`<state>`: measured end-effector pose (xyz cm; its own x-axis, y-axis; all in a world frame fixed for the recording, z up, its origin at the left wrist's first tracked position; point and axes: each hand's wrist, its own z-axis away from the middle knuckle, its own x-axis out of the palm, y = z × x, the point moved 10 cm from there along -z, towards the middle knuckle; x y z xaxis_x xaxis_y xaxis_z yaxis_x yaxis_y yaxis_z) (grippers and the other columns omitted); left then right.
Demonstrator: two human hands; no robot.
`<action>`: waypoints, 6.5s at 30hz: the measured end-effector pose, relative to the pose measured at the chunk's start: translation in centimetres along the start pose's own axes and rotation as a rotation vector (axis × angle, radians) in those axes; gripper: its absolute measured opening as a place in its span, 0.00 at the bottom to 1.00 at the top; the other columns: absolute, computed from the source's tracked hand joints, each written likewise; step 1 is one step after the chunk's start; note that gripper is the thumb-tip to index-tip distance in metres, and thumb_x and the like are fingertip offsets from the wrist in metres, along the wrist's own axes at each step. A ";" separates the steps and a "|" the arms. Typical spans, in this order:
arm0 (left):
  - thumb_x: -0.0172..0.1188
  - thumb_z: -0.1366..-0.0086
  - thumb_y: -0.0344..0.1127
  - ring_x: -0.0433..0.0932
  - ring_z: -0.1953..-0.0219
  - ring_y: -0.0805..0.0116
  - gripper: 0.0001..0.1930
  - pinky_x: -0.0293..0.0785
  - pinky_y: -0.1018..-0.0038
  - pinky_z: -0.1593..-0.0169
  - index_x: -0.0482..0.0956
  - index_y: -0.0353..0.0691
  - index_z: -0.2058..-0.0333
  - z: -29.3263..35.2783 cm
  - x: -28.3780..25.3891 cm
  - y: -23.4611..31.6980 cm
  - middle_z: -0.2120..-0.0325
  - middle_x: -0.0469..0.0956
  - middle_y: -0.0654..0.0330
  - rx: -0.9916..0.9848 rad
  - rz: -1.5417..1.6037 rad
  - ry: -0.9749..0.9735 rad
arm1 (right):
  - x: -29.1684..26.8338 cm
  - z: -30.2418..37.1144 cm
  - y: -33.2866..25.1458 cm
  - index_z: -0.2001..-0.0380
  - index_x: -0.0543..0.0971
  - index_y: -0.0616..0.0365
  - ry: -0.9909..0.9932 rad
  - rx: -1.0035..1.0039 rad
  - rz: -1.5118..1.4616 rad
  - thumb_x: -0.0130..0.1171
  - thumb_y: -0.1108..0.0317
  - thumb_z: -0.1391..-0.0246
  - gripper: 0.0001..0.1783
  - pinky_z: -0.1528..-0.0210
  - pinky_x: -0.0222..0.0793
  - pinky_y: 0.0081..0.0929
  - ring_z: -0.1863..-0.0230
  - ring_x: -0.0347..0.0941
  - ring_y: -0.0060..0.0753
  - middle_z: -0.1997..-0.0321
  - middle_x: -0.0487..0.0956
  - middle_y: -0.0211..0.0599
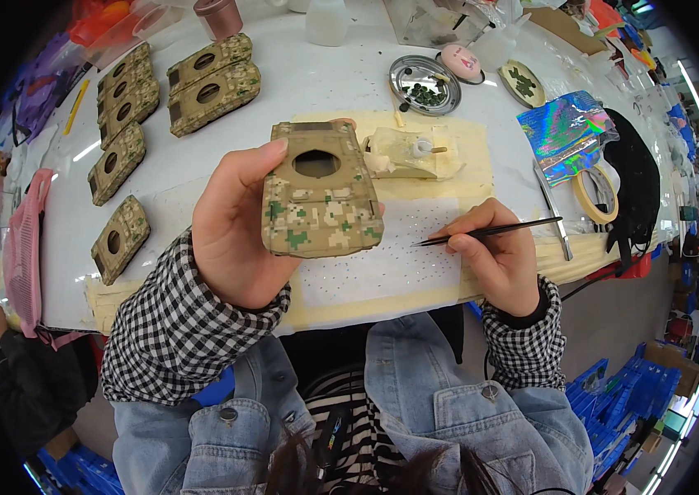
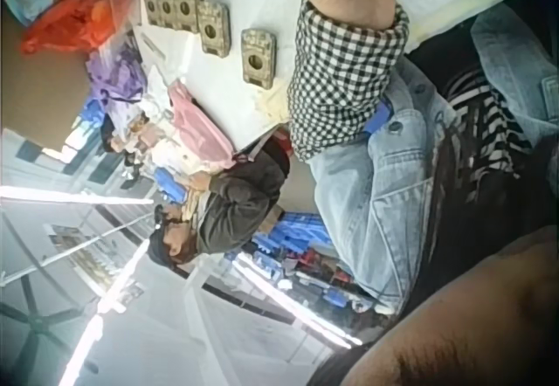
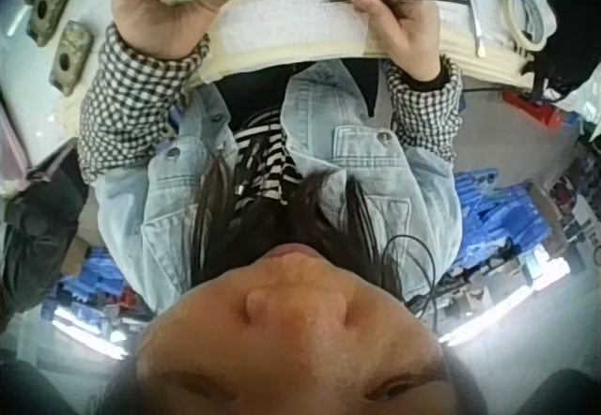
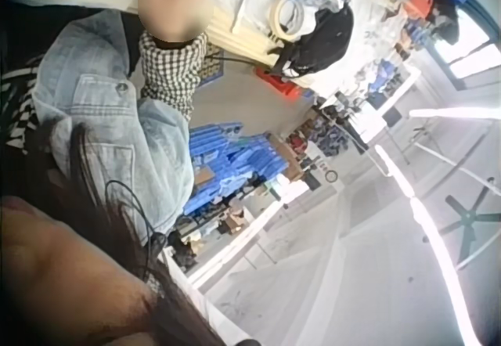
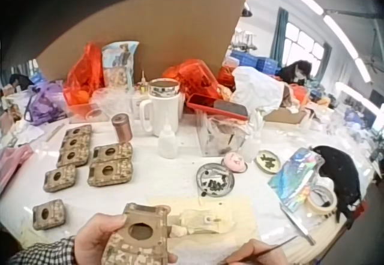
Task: The recorder is applying small decals or stickers to camouflage toy tank parts using tweezers and a fine-tipped tool.
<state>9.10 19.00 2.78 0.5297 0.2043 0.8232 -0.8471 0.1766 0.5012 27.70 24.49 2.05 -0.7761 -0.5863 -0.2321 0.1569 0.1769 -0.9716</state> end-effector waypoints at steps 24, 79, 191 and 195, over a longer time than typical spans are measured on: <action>0.40 0.36 0.46 0.78 0.62 0.54 0.29 0.77 0.68 0.61 0.61 0.29 0.43 0.0 0.3 -0.1 0.48 0.67 0.45 -0.009 -0.002 0.008 | -0.2 0.1 -0.1 0.70 0.74 0.65 0.020 0.028 -0.030 0.57 0.73 0.47 0.05 0.67 0.64 0.15 0.70 0.68 0.17 0.72 0.75 0.31; 0.47 0.42 0.49 0.76 0.57 0.49 0.36 0.73 0.60 0.52 0.51 0.35 0.38 1.8 2.8 -2.1 0.45 0.65 0.49 -0.286 -0.199 -0.259 | -0.3 -1.8 -5.5 0.65 0.68 0.64 0.199 -0.109 -0.366 0.53 0.68 0.41 0.09 0.69 0.74 0.20 0.71 0.76 0.25 0.71 0.76 0.38; 0.60 0.50 0.48 0.67 0.46 0.57 0.44 0.72 0.56 0.49 0.50 0.34 0.38 2.3 4.2 -2.4 0.42 0.56 0.49 -0.342 -0.249 -0.345 | -0.3 -2.7 -7.1 0.63 0.64 0.64 0.199 -0.150 -0.396 0.46 0.67 0.38 0.09 0.60 0.77 0.27 0.63 0.79 0.37 0.64 0.78 0.50; 0.60 0.50 0.48 0.67 0.46 0.56 0.45 0.72 0.56 0.49 0.50 0.33 0.39 2.3 4.3 -2.4 0.42 0.57 0.49 -0.340 -0.230 -0.366 | -0.4 -2.7 -7.0 0.63 0.64 0.63 0.201 -0.132 -0.399 0.45 0.66 0.37 0.10 0.61 0.77 0.26 0.64 0.79 0.37 0.64 0.78 0.50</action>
<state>13.29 17.25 5.75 0.5984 -0.2135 0.7722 -0.6180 0.4904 0.6145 25.24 25.60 9.03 -0.8653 -0.4660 0.1849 -0.2469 0.0751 -0.9661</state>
